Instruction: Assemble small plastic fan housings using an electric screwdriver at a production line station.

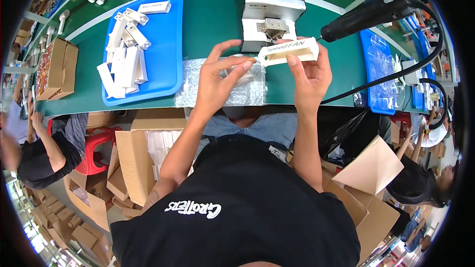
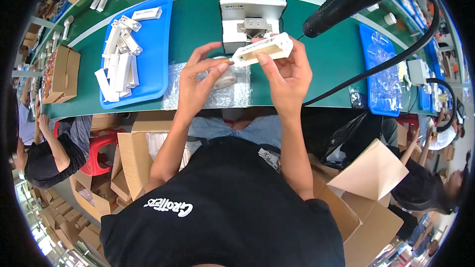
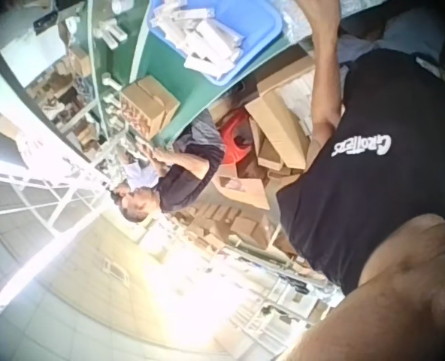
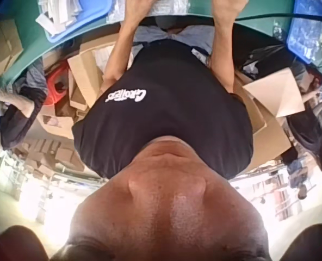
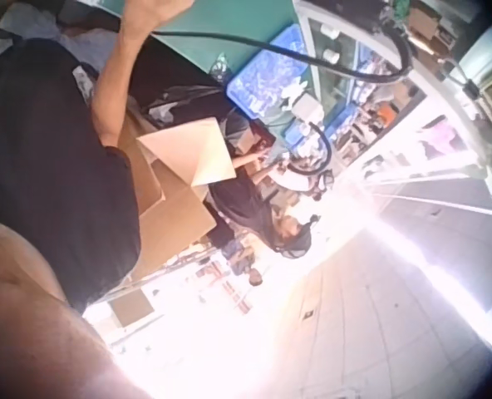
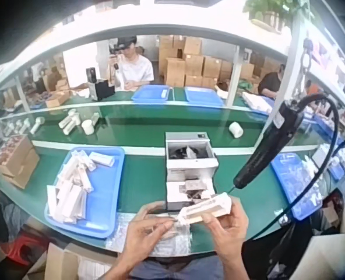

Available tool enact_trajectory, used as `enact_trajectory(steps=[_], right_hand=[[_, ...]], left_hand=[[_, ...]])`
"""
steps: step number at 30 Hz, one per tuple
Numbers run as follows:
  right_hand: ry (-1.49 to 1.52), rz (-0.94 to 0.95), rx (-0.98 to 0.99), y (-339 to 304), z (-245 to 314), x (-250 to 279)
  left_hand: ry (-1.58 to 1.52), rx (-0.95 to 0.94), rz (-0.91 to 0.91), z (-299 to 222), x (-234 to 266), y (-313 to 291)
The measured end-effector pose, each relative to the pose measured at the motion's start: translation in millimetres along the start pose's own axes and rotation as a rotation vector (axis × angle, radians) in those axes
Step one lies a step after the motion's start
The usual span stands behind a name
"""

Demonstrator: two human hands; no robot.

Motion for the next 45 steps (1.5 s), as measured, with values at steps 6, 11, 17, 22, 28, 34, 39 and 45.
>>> enact_trajectory(steps=[6, 11, 17, 22, 28, 34, 39, 45], right_hand=[[0.087, -0.039, 0.100, -4, 3, -2], [0.124, 0.008, -0.011, 0, -9, -12], [0.147, 0.080, -0.067, 1, -16, -15], [0.009, 0.353, -0.075, 6, -20, -20], [-0.408, 0.573, 0.081, 17, -6, -19], [-0.415, 0.635, 0.129, 19, -7, -18], [-0.397, 0.666, 0.106, 20, -7, -17], [-0.356, 0.640, 0.032, 21, -11, -20]], left_hand=[[0.035, -0.029, -0.028, -1, -4, 1], [-0.011, -0.064, -0.033, 1, -4, -1], [0.171, -0.070, 0.001, -5, 1, -5], [0.110, 0.028, 0.021, 9, -3, -20], [0.026, -0.001, 0.023, 15, -7, -19], [0.013, -0.024, 0.054, 15, -4, -18], [0.042, -0.054, 0.065, 12, -2, -17], [0.070, 0.011, 0.055, 11, -1, -17]])
Point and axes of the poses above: each hand's wrist, its own y-axis towards the middle knuckle, its own x-axis out of the back of the hand, z = x × y, the point moved 3 cm from there along y, towards the middle knuckle, and after that the axes turned 9 degrees about z, right-handed, at the moved point
